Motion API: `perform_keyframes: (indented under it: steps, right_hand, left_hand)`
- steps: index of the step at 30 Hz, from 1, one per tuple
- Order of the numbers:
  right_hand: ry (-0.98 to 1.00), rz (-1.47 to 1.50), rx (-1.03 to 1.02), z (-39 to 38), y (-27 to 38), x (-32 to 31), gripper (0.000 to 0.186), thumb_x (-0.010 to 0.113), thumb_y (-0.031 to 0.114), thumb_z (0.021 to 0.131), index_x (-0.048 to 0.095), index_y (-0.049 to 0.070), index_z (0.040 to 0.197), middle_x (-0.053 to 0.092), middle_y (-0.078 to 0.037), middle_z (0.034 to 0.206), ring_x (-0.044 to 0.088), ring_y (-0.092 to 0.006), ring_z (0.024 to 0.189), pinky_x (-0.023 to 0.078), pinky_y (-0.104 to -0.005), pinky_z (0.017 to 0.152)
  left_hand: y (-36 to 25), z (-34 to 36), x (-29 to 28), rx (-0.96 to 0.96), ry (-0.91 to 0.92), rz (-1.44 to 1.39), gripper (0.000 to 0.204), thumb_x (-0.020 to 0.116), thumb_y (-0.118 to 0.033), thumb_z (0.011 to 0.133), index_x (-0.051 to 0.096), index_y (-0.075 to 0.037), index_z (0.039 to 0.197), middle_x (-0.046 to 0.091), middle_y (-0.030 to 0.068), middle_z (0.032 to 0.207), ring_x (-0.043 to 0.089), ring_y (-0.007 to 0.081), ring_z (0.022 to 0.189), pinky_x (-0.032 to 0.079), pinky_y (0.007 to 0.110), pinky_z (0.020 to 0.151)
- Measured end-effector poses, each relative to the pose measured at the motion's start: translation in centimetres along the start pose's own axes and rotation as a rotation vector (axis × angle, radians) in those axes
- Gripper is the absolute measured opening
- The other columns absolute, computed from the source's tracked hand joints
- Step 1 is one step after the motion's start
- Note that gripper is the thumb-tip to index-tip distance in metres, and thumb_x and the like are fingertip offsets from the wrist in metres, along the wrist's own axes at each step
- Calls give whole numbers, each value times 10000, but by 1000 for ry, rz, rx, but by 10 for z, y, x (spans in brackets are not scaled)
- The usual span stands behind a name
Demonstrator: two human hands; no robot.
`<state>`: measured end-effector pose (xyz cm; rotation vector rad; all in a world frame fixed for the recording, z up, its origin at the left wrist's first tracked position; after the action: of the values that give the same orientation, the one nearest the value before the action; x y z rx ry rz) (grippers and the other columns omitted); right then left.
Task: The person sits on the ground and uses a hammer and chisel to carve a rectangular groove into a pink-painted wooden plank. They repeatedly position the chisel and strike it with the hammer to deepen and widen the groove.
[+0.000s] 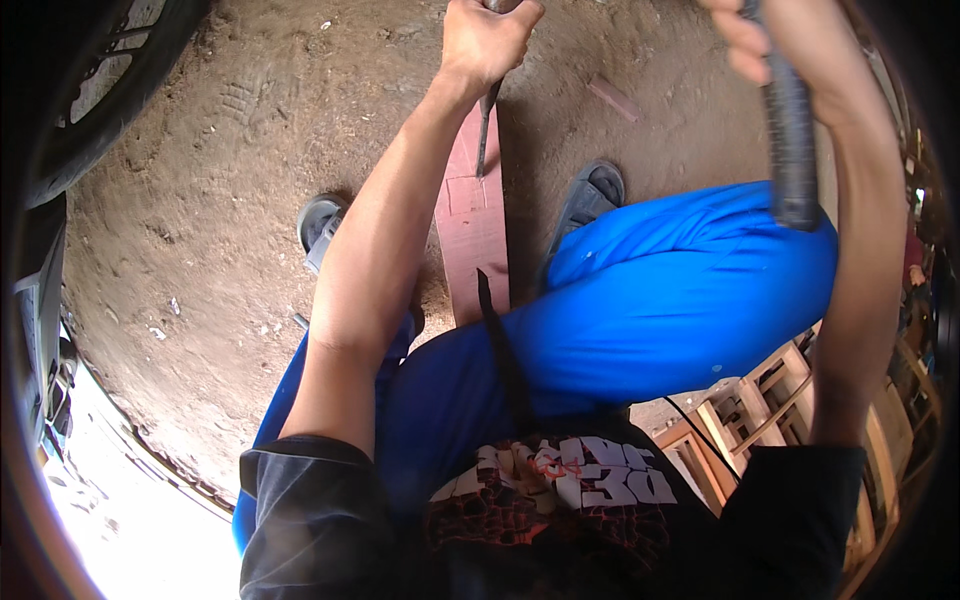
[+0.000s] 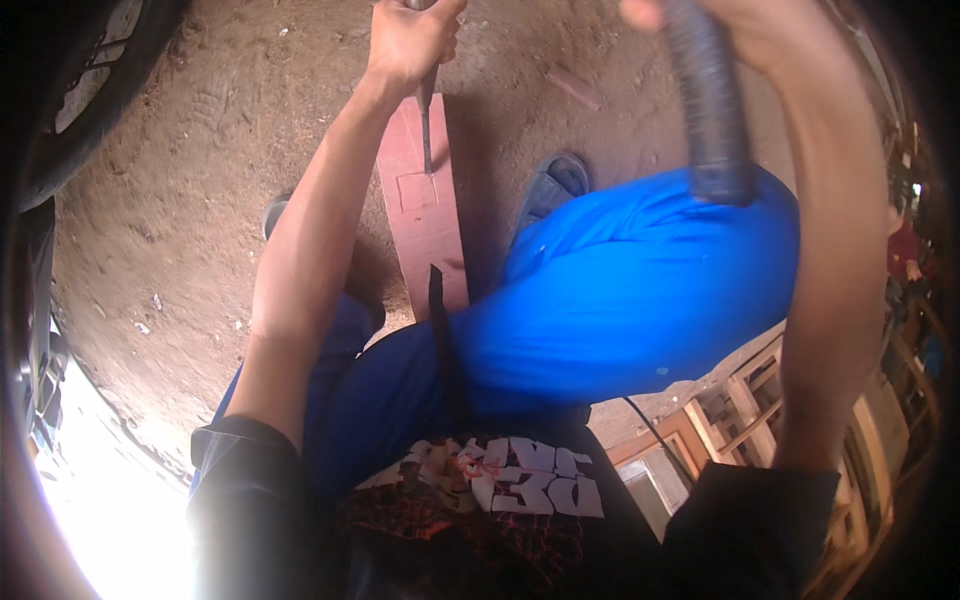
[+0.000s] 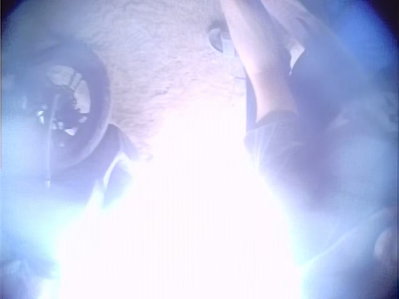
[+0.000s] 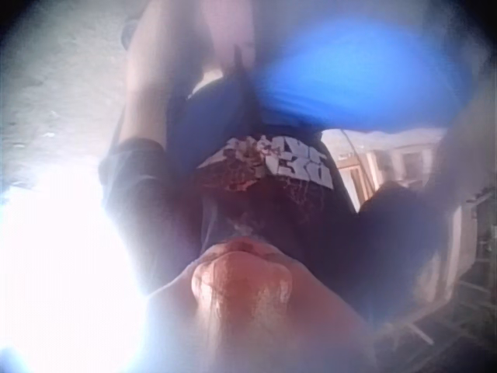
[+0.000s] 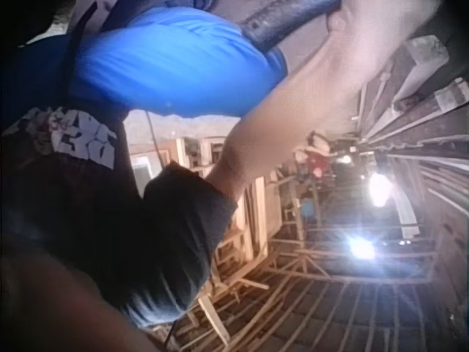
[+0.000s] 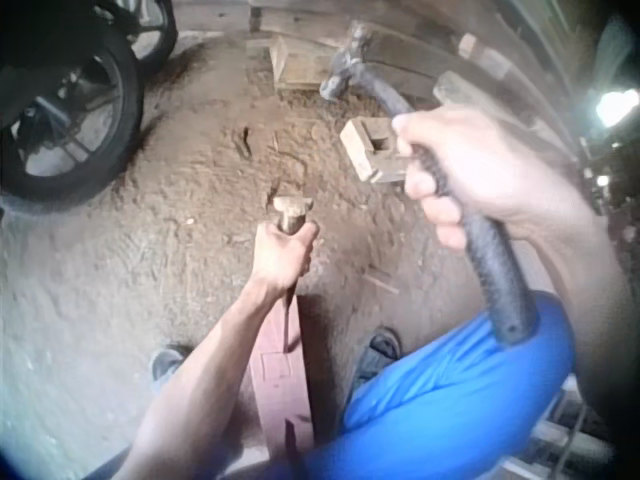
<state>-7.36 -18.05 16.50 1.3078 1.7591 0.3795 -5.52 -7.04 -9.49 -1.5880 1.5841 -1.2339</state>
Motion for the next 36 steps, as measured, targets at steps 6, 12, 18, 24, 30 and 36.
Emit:
perform_keyframes:
  steps: [6, 12, 18, 24, 30, 36]
  right_hand:
    - [254, -68, 329, 7, -11, -15, 239, 529, 250, 1015, 524, 54, 878, 515, 13, 647, 426, -49, 413, 357, -226, 322]
    - [61, 107, 19, 14, -23, -17, 236, 510, 251, 1019, 524, 53, 892, 511, 6, 637, 419, -49, 409, 357, -225, 319]
    - [266, -178, 251, 2, -26, -18, 209, 513, 244, 1017, 539, 67, 909, 509, 10, 627, 419, -57, 409, 364, -219, 319]
    - [102, 132, -1, -4, -10, -29, 200, 491, 217, 1018, 509, 63, 892, 487, 26, 635, 404, -33, 407, 366, -194, 313]
    - [188, -223, 259, -18, -7, -1, 232, 497, 222, 1032, 524, 41, 890, 500, 16, 634, 430, -70, 427, 386, -217, 340]
    - [128, -72, 181, -1, -31, -43, 215, 554, 231, 1010, 539, 49, 898, 504, 11, 626, 416, -57, 399, 335, -226, 297]
  left_hand:
    - [0, -2, 4, 12, 33, -68, 315, 654, -162, 885, 515, -109, 608, 509, -8, 527, 455, 85, 402, 342, 277, 368]
    - [0, -1, -8, -5, -5, -1, 319, 651, -154, 882, 513, -102, 599, 506, -4, 521, 461, 87, 407, 349, 276, 374]
    - [-3, -2, 6, 15, 28, -10, 313, 650, -142, 877, 512, -105, 599, 510, -3, 526, 460, 86, 410, 348, 275, 372]
    - [2, 0, 5, 38, 63, -72, 296, 646, -137, 880, 496, -112, 626, 493, -14, 528, 451, 84, 406, 343, 272, 367]
    - [2, -4, 3, 17, 86, -41, 290, 650, -142, 873, 502, -108, 626, 500, -10, 532, 449, 81, 406, 345, 273, 368]
    - [-4, -7, 5, 41, 48, -53, 272, 649, -145, 875, 518, -97, 642, 515, 1, 543, 469, 96, 414, 376, 277, 379]
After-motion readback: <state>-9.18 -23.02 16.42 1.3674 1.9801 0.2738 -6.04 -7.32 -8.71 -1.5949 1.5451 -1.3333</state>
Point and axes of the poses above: each hand's wrist, its own z-axis towards the middle knuckle, its own x-axis out of the palm, y = z × x, the point moved 3 cm from there along z, towards the middle knuckle
